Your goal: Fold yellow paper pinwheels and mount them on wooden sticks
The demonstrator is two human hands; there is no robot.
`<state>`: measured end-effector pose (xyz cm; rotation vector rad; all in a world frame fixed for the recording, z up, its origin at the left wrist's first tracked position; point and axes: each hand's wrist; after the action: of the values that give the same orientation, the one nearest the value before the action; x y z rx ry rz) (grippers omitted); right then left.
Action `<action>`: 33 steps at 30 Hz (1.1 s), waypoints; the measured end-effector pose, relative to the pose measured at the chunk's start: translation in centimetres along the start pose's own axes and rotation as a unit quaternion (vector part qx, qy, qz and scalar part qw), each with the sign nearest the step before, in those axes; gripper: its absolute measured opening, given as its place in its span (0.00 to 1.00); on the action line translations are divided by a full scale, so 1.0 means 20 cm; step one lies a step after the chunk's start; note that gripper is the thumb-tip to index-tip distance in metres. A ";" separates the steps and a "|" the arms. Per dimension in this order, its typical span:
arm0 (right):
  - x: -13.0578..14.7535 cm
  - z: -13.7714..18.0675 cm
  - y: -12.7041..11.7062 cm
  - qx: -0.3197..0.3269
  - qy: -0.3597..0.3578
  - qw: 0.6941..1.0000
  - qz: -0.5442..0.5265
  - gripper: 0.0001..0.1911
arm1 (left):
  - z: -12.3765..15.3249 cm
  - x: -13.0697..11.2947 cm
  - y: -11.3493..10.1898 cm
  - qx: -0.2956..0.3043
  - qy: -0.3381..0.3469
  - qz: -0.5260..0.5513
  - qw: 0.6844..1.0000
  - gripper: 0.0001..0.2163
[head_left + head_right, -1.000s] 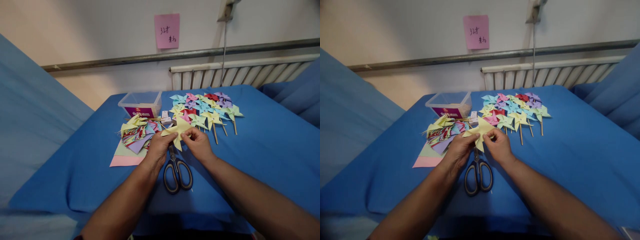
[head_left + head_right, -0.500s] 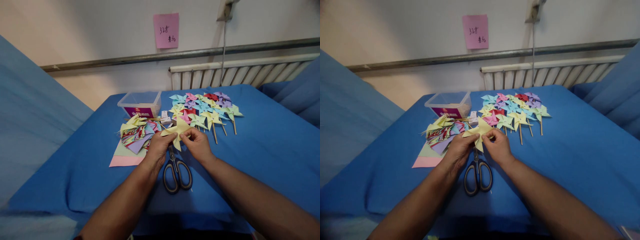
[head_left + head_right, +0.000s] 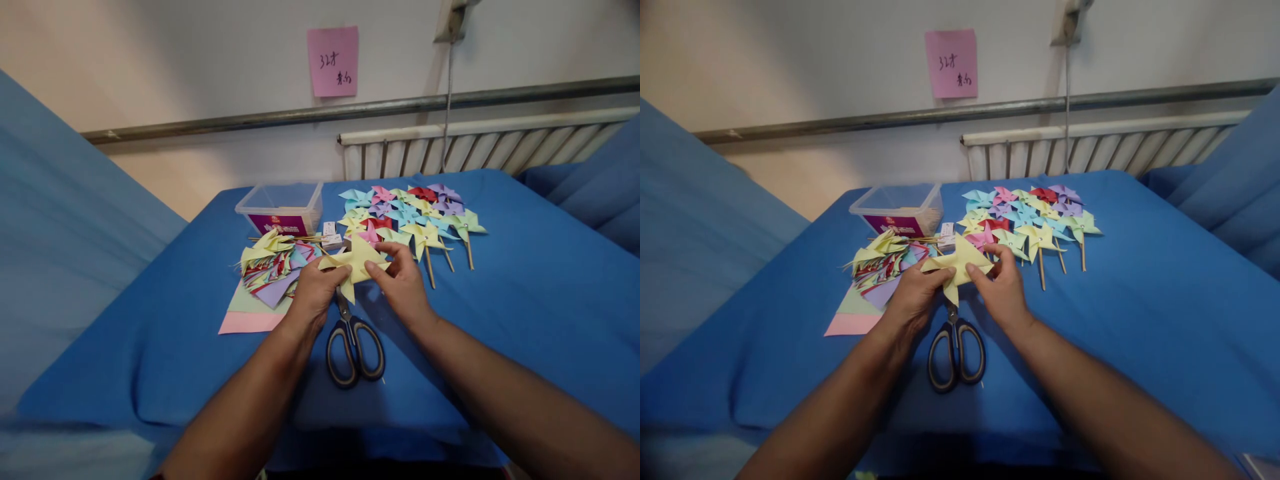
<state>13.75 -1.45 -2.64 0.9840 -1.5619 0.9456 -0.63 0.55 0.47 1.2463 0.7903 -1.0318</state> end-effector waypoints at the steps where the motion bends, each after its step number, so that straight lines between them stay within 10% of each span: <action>1: 0.00 -0.02 -0.01 -0.011 0.007 1.000 -0.027 0.24 | 0.00 -0.02 0.00 0.006 -0.001 -0.013 1.000 0.16; 8: 0.04 -0.08 -0.09 0.244 0.084 0.964 -0.061 0.25 | 0.04 -0.11 0.00 0.123 -0.044 -0.185 0.974 0.17; 16: 0.02 -0.07 -0.11 0.329 0.080 0.940 -0.037 0.23 | 0.05 -0.15 -0.01 0.183 -0.057 -0.262 0.946 0.16; 21: 0.01 -0.06 -0.08 0.298 0.087 0.949 -0.055 0.22 | 0.02 -0.13 -0.03 0.174 -0.046 -0.221 0.959 0.17; 27: -0.03 -0.03 0.02 0.058 0.127 0.978 -0.152 0.25 | 0.02 -0.03 0.02 0.021 -0.044 0.019 0.999 0.18; 33: -0.06 0.00 0.09 -0.018 0.080 0.990 -0.114 0.25 | 0.03 0.06 0.06 0.046 -0.127 0.137 0.981 0.18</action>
<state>12.35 -0.61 -3.95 1.0104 -1.2983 0.8125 0.96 -0.29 -0.13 1.2318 0.3660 -0.9846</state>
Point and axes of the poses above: each hand's wrist, its own z-axis away from the middle knuckle, its own y-axis out of the palm, x = y × z, and after that the axes turned 11 degrees about z, right-handed
